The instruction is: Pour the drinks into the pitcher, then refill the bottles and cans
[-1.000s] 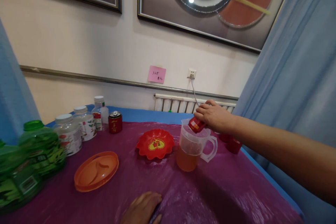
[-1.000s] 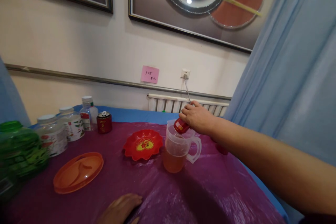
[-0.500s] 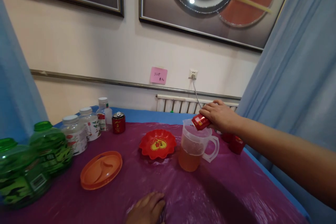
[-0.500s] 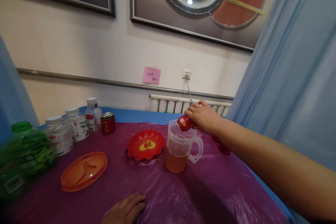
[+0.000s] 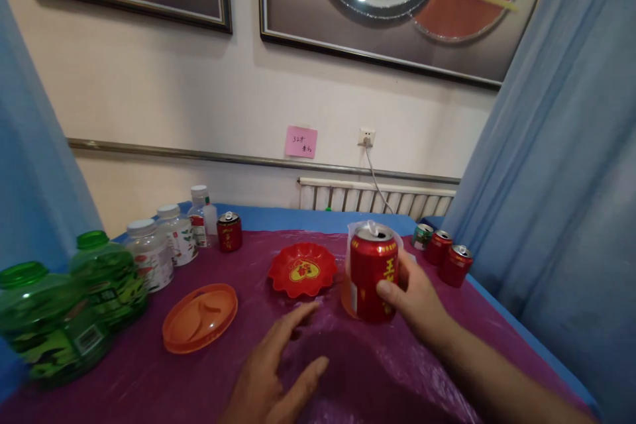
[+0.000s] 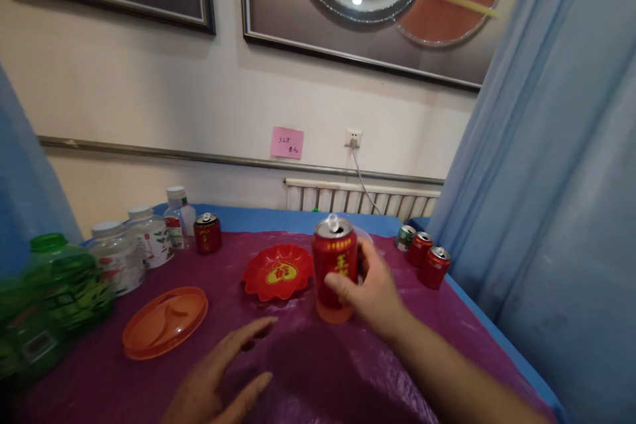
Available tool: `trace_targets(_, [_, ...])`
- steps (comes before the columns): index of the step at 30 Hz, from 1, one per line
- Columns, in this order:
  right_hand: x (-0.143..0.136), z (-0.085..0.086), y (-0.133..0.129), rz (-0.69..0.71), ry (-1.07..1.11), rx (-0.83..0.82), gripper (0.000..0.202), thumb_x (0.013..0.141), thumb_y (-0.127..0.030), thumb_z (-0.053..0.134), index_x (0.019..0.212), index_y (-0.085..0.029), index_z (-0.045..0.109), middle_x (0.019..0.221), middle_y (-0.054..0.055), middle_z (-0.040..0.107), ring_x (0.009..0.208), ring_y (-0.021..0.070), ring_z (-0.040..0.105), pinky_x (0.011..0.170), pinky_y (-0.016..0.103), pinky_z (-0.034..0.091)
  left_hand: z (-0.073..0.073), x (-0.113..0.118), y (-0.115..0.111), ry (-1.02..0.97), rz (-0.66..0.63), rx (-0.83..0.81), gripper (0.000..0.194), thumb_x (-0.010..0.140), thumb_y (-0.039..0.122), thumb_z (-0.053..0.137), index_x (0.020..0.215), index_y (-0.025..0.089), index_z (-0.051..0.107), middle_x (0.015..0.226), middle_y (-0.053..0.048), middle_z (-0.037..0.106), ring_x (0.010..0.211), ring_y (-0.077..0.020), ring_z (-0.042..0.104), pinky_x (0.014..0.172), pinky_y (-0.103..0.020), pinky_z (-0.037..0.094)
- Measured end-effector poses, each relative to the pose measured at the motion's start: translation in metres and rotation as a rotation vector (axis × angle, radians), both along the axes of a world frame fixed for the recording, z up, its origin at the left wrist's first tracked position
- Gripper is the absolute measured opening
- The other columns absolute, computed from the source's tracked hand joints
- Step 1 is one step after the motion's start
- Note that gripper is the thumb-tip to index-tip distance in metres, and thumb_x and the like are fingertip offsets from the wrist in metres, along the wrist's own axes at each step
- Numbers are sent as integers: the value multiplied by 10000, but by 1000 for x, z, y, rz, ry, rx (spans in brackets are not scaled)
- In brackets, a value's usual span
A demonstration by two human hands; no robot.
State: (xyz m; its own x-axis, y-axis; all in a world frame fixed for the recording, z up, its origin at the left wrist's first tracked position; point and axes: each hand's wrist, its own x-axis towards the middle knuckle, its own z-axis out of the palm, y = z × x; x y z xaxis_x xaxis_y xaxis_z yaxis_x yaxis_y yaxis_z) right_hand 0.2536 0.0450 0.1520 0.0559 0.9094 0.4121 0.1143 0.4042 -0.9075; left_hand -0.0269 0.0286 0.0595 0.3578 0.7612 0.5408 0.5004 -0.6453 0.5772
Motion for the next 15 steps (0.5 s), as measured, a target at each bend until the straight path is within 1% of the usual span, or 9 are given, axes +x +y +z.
trace_targets(2, [-20, -19, -16, 167, 140, -16, 691, 715, -621, 824, 1240, -238, 589, 1182, 80, 730, 1076, 277, 684, 919, 383, 539, 21, 14, -1, -176, -34, -196, 550, 899, 439, 665, 1425, 370, 519, 1391, -48, 668, 1199, -252, 685, 982, -385, 592])
trace_targets(5, [-41, -40, -30, 400, 239, -63, 708, 717, -624, 833, 1269, -248, 601, 1219, 83, 716, 1127, 281, 664, 973, 387, 515, 51, 32, -5, -421, -201, -432, 683, 815, 474, 756, 1427, 277, 525, 1418, -106, 639, 1268, -295, 635, 1040, -412, 548])
trace_targets(7, [-51, -51, -33, 517, 270, -113, 676, 738, -627, 817, 1265, -251, 620, 1217, 85, 714, 1138, 286, 658, 989, 399, 506, 63, 40, -8, -491, -291, -539, 722, 783, 457, 786, 1421, 235, 531, 1405, -129, 644, 1273, -315, 627, 1080, -445, 510])
trace_targets(9, [-60, -65, -34, 563, 300, -157, 642, 777, -641, 776, 1272, -261, 625, 1239, 89, 707, 1156, 289, 653, 1000, 413, 504, 64, 41, -6, -497, -316, -599, 694, 769, 426, 795, 1384, 208, 559, 1360, -138, 671, 1258, -322, 635, 1095, -464, 490])
trace_targets(10, [-63, -73, -35, 544, 312, -172, 634, 802, -646, 749, 1293, -268, 614, 1263, 93, 698, 1173, 288, 647, 1011, 421, 499, 61, 39, -2, -484, -298, -615, 670, 758, 410, 801, 1353, 195, 579, 1331, -141, 688, 1243, -323, 644, 1091, -467, 492])
trace_targets(12, [-67, -91, -37, 437, 296, -210, 619, 846, -640, 704, 1332, -276, 586, 1321, 106, 670, 1204, 286, 634, 1035, 438, 487, 52, 27, 17, -469, -183, -611, 638, 727, 388, 813, 1288, 171, 600, 1266, -148, 717, 1190, -321, 673, 1062, -466, 512])
trace_targets(13, [-68, -102, -40, 368, 260, -236, 597, 864, -632, 685, 1330, -272, 587, 1321, 116, 669, 1199, 285, 638, 1037, 443, 487, 47, 17, 32, -465, -91, -591, 630, 720, 388, 811, 1267, 160, 595, 1240, -151, 725, 1156, -317, 689, 1036, -463, 530])
trace_targets(14, [-67, -114, -42, 305, 210, -267, 572, 879, -623, 670, 1319, -265, 597, 1289, 124, 684, 1178, 284, 650, 1025, 443, 495, 43, 4, 50, -477, 27, -542, 635, 722, 397, 803, 1264, 152, 579, 1220, -154, 730, 1128, -312, 701, 1014, -460, 544])
trace_targets(15, [-65, -127, -46, 252, 155, -294, 547, 887, -616, 661, 1297, -257, 616, 1226, 127, 709, 1143, 282, 667, 1003, 435, 508, 41, -12, 71, -484, 157, -467, 687, 717, 395, 804, 1301, 151, 539, 1240, -157, 719, 1124, -305, 702, 1000, -452, 552])
